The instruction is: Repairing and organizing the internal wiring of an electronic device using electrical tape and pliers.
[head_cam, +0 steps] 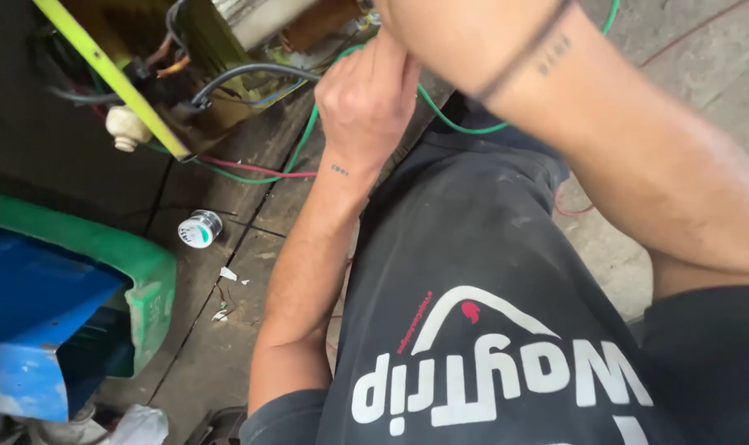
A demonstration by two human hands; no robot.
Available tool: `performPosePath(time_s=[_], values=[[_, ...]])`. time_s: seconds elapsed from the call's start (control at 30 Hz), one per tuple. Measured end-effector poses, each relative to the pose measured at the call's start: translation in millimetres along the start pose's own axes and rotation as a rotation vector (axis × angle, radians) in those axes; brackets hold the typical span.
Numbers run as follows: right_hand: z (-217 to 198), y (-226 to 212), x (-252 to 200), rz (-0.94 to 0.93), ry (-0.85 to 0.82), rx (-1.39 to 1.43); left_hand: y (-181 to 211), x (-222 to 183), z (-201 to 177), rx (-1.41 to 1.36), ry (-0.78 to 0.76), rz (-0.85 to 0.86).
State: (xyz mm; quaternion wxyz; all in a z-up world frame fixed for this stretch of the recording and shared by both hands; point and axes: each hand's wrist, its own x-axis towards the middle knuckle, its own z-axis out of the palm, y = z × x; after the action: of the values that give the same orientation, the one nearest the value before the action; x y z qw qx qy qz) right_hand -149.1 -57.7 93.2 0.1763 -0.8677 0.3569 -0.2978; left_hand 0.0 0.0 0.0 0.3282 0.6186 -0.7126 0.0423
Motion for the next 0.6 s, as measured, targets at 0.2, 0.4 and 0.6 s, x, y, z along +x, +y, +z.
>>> performPosePath(time_s=[0.2, 0.4, 0.6], values=[[11, 12, -31, 0.188, -0.012, 0.249, 0, -4, 1, 0.115, -0.075, -0.01], [69, 57, -64, 0.373, 0.035, 0.579, 20, 28, -26, -0.367, -0.214, -0.373], [66, 78, -44, 0.188, -0.103, 0.734, 17, 37, -21, -0.404, -0.212, -0.471]])
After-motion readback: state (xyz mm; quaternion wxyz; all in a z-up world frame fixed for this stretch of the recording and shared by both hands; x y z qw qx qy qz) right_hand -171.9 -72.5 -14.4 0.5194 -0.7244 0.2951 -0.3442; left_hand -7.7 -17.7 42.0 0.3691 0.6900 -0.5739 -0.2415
